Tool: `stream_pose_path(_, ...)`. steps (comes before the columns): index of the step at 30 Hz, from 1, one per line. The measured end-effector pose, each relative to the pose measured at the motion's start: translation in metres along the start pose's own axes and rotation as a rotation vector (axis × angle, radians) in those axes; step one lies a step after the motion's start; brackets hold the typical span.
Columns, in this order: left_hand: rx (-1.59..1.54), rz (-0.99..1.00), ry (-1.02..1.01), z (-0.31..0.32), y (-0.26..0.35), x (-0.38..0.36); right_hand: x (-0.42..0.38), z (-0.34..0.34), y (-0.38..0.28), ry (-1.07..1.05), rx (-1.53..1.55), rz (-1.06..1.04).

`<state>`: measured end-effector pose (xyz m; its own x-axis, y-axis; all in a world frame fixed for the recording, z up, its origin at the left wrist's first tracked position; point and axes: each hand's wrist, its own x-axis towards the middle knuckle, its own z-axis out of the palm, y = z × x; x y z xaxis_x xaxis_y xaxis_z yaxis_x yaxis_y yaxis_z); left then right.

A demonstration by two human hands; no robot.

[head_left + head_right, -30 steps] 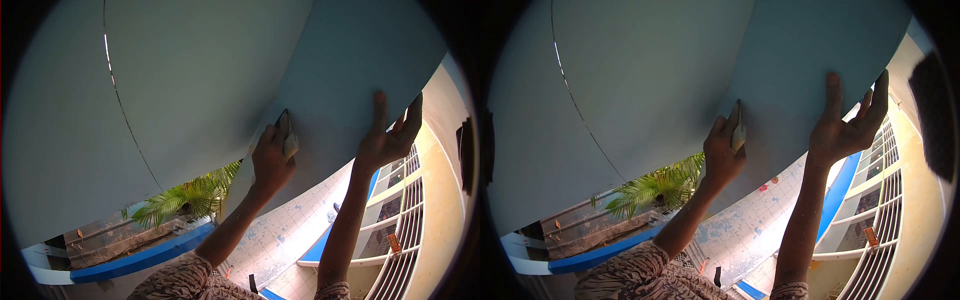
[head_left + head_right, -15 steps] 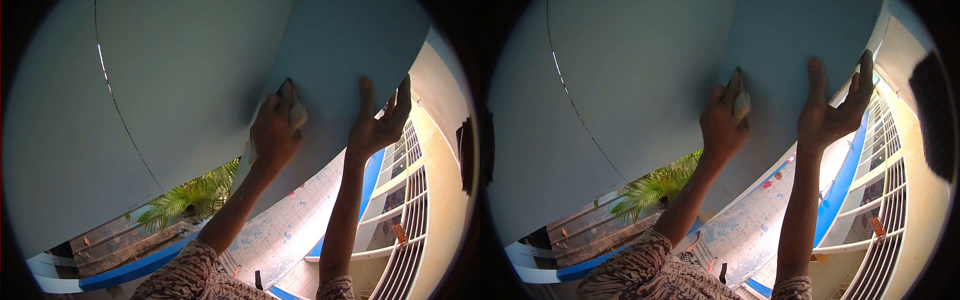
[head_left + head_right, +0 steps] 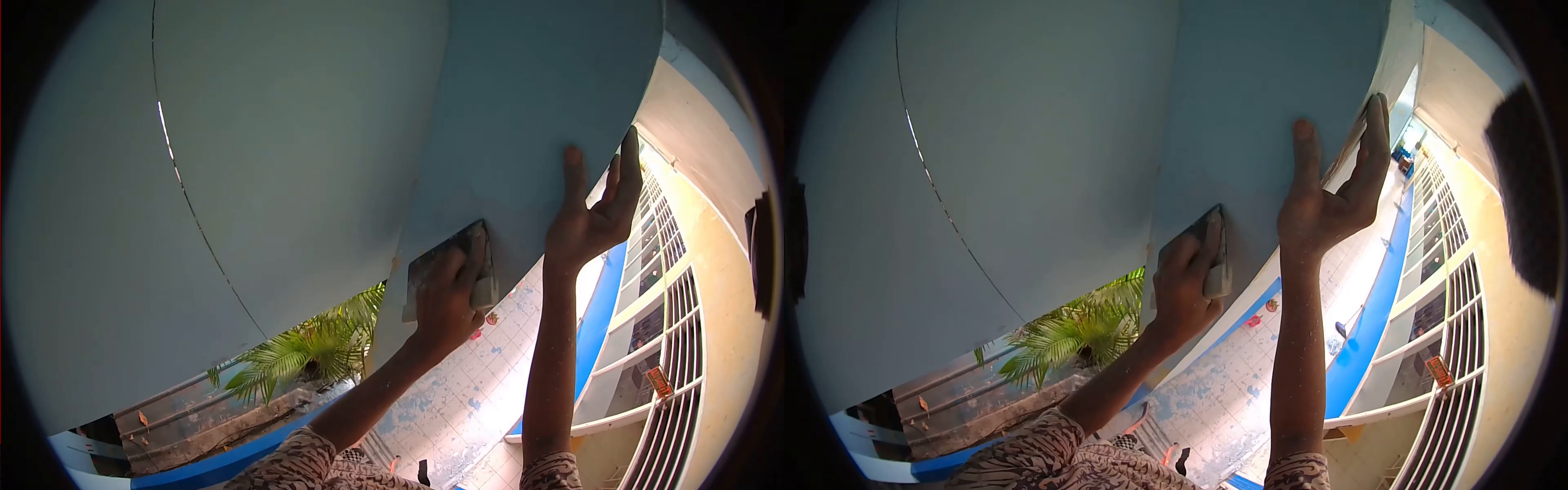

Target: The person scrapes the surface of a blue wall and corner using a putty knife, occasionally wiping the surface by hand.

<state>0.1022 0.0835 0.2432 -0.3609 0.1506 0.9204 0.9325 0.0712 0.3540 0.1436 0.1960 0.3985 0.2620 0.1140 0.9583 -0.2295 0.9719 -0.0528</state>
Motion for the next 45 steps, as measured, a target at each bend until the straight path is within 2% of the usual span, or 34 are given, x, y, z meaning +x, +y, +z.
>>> stream_pose_path(4, -0.031, -0.136, -0.115, -0.017, 0.009, 0.04, -0.002, -0.001, -0.002, -0.003, 0.032, 0.035)
stream_pose_path(6, 0.047, -0.078, -0.108, -0.012, 0.014, 0.039, -0.003, -0.003, -0.003, 0.012, 0.034, 0.041)
stream_pose_path(9, -0.056, -0.002, -0.081, -0.009, 0.025, 0.005, -0.002, -0.001, 0.001, 0.023, 0.065, 0.042)
stream_pose_path(13, 0.025, 0.035, 0.013, -0.007, 0.023, 0.04, -0.004, -0.006, 0.004, 0.055, 0.177, 0.124)
stream_pose_path(15, -0.052, -0.127, -0.128, -0.015, 0.025, 0.051, -0.004, -0.006, 0.002, 0.093, 0.263, 0.211)
stream_pose_path(17, -0.056, -0.044, -0.087, -0.006, 0.022, 0.015, -0.007, -0.007, 0.005, 0.106, 0.29, 0.222)
stream_pose_path(19, -0.057, 0.037, -0.035, -0.006, 0.024, 0.014, -0.006, -0.005, 0.006, 0.113, 0.327, 0.228)
stream_pose_path(24, -0.044, -0.073, -0.109, -0.015, 0.026, 0.06, -0.006, -0.007, 0.003, 0.108, 0.367, 0.3)
stream_pose_path(26, -0.064, -0.077, -0.11, -0.014, 0.033, 0.041, -0.008, -0.007, 0.004, 0.115, 0.348, 0.277)
stream_pose_path(28, -0.045, 0.105, -0.031, -0.001, 0.026, 0.005, -0.006, -0.005, 0.009, 0.117, 0.345, 0.233)
stream_pose_path(29, -0.045, 0.11, -0.006, 0.006, 0.023, 0.0, -0.007, -0.006, 0.01, 0.117, 0.344, 0.23)
stream_pose_path(32, -0.053, 0.008, -0.018, -0.004, 0.032, 0.047, -0.007, -0.006, 0.008, 0.105, 0.358, 0.253)
stream_pose_path(35, -0.073, 0.017, -0.023, -0.008, 0.029, 0.071, -0.008, -0.006, 0.005, 0.11, 0.378, 0.28)
stream_pose_path(38, -0.069, 0.021, -0.066, -0.003, 0.027, 0.014, -0.008, -0.006, 0.01, 0.111, 0.384, 0.254)
stream_pose_path(39, -0.08, 0.089, -0.045, -0.009, 0.03, 0.012, -0.008, -0.006, 0.011, 0.111, 0.37, 0.245)
stream_pose_path(42, -0.052, 0.027, -0.05, -0.007, 0.031, 0.035, -0.009, -0.006, 0.01, 0.11, 0.391, 0.259)
stream_pose_path(45, -0.056, 0.047, -0.041, -0.011, 0.027, 0.067, -0.007, -0.008, 0.006, 0.105, 0.374, 0.291)
